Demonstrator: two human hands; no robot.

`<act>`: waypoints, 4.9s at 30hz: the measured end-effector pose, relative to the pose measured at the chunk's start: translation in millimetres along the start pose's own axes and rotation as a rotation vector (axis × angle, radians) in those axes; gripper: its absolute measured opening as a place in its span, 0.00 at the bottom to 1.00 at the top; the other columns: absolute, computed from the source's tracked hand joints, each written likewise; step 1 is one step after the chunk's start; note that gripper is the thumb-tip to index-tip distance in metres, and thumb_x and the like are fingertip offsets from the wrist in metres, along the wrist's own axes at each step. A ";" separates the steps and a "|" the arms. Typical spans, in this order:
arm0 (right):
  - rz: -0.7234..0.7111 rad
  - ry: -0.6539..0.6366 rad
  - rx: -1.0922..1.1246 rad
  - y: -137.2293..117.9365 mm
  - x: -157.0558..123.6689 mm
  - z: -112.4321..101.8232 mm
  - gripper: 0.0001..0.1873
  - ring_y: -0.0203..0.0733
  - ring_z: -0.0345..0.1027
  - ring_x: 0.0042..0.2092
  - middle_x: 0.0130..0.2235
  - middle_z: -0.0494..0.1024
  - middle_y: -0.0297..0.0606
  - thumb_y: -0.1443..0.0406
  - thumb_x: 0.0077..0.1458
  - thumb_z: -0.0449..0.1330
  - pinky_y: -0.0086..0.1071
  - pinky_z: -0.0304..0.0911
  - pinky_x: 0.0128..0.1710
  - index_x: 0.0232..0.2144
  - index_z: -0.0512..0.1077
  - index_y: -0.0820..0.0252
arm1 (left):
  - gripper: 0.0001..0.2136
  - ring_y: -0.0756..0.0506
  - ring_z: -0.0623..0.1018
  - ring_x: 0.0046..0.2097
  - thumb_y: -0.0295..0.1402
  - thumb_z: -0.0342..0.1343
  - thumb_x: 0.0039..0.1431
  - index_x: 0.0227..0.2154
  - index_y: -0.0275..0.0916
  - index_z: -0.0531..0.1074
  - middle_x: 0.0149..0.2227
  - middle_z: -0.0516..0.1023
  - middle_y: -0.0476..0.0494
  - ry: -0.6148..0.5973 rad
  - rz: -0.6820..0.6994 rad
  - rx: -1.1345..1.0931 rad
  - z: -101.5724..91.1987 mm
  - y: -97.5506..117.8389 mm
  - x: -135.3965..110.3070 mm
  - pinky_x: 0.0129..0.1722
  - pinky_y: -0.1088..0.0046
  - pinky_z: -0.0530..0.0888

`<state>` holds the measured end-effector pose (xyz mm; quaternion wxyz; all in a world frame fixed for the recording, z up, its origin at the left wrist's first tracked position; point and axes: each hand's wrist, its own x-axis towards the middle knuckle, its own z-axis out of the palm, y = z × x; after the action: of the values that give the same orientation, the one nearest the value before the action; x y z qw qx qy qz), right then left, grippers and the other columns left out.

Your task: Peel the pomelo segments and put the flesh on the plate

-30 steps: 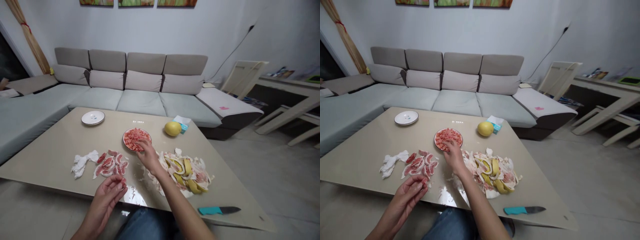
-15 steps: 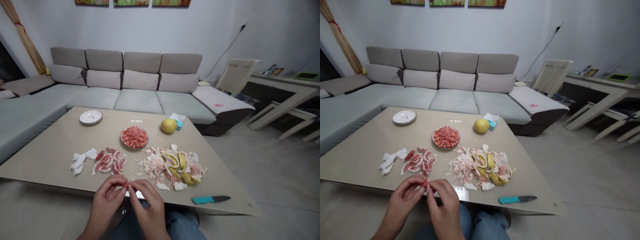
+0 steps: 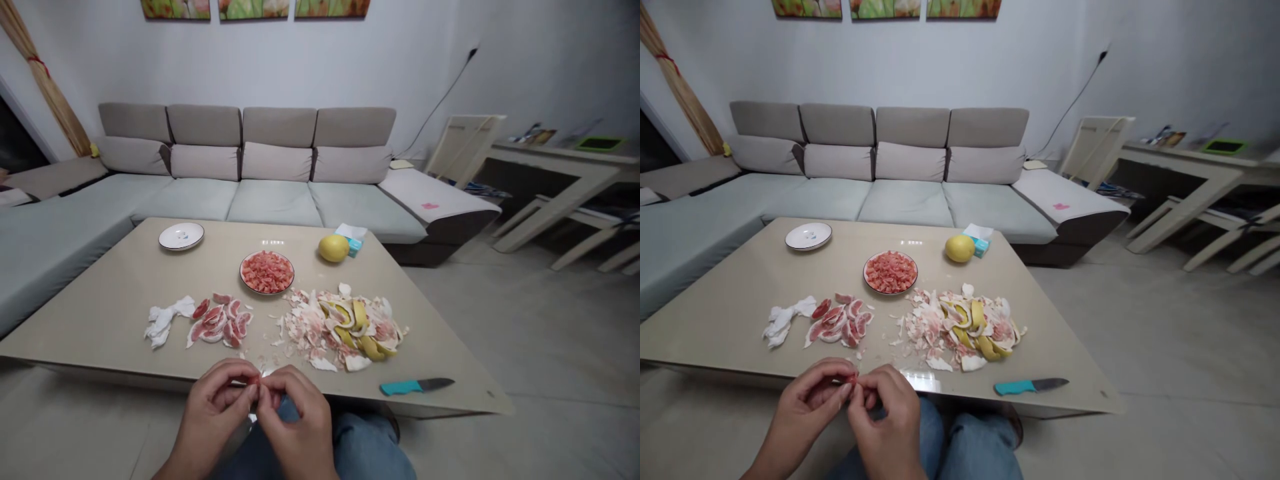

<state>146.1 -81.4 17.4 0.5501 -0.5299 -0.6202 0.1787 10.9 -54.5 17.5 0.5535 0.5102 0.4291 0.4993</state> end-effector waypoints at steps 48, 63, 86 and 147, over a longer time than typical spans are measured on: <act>0.429 -0.208 0.455 9.0 7.9 -15.2 0.15 0.41 0.73 0.31 0.28 0.79 0.41 0.55 0.53 0.64 0.30 0.68 0.31 0.26 0.78 0.62 | 0.10 0.48 0.74 0.36 0.38 0.56 0.61 0.38 0.37 0.74 0.33 0.74 0.44 -0.250 -0.417 -0.428 -5.5 7.5 2.8 0.38 0.68 0.77; 0.015 -0.214 -0.030 13.5 -9.5 -15.3 0.08 0.36 0.66 0.25 0.24 0.72 0.33 0.73 0.51 0.57 0.27 0.61 0.25 0.24 0.73 0.58 | 0.17 0.54 0.59 0.22 0.46 0.61 0.52 0.26 0.34 0.74 0.23 0.70 0.50 -0.377 -0.337 0.048 -4.2 0.6 2.0 0.20 0.80 0.55; 0.220 -0.061 -0.680 116.4 55.3 -41.7 0.10 0.40 0.62 0.26 0.27 0.70 0.38 0.64 0.58 0.55 0.31 0.49 0.25 0.25 0.68 0.59 | 0.10 0.45 0.80 0.38 0.32 0.53 0.63 0.39 0.30 0.76 0.37 0.79 0.36 -0.129 -0.609 -0.725 -7.0 -19.1 18.2 0.44 0.67 0.76; 0.010 -0.133 -0.578 155.5 54.6 23.8 0.08 0.40 0.73 0.30 0.28 0.78 0.34 0.74 0.54 0.55 0.29 0.52 0.29 0.29 0.70 0.56 | 0.14 0.42 0.76 0.47 0.35 0.55 0.63 0.50 0.38 0.69 0.51 0.73 0.39 -0.307 0.125 0.964 66.1 -48.6 376.2 0.44 0.57 0.76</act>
<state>206.1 32.1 -88.7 0.3338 -0.6545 -0.6777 0.0317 131.7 310.0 -10.5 0.2808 0.7997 0.4931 0.1960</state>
